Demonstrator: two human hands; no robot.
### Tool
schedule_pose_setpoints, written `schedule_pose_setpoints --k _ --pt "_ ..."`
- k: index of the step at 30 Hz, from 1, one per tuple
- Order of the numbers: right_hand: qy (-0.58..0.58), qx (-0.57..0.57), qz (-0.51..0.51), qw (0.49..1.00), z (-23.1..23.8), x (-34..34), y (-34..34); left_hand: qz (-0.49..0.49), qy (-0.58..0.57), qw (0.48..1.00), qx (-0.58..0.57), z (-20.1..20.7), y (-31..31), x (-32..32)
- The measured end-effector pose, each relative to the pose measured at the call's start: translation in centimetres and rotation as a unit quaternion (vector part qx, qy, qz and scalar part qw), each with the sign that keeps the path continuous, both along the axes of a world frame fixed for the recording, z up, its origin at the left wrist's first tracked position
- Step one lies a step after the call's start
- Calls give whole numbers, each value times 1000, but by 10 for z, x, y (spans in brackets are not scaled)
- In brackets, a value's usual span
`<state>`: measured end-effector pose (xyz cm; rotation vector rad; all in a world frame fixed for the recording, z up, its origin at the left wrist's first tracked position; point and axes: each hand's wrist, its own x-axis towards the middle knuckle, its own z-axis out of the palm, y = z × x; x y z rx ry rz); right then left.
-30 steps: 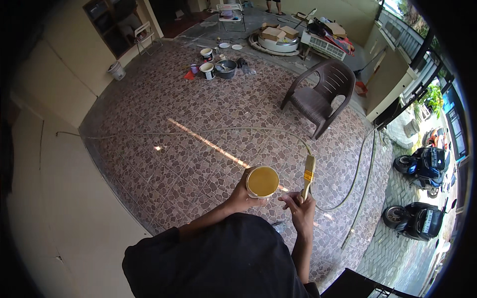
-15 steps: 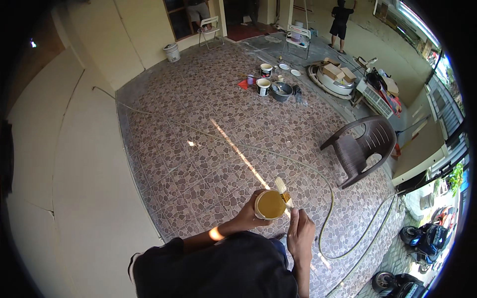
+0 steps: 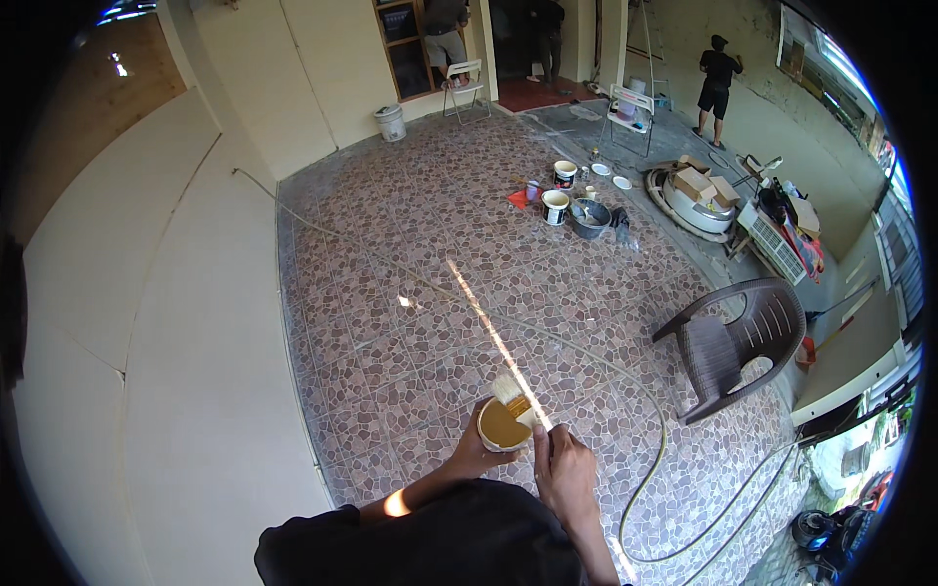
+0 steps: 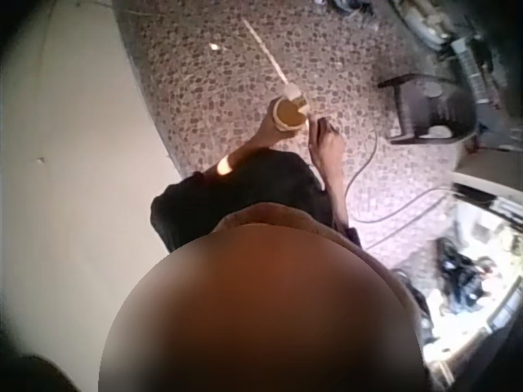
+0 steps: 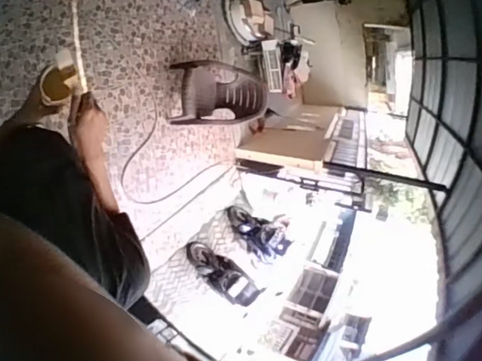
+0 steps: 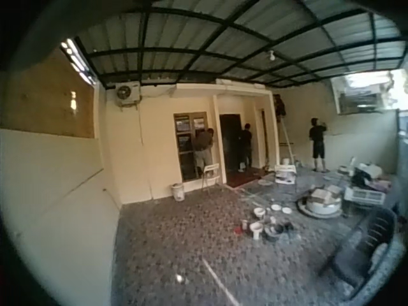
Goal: The person is painting the edge of a ceiling beam using a brush and a small paint container.
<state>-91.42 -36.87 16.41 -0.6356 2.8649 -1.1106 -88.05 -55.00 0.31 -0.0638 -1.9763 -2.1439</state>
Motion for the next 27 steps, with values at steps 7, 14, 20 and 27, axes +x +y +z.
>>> schedule_pose_setpoints --k 7,14,20,27 --pt "-65 -102 -6 993 -13 -12 45 6 2 1000 24 0 41 -14" --pt "-166 -184 -23 968 6 -32 65 39 -13 999 20 1 70 -16" --pt "-316 -193 49 927 5 -54 63 29 -64 992 105 -15 65 -14" --pt "-349 -175 137 910 10 -73 2 164 -20 986 39 0 27 -14"
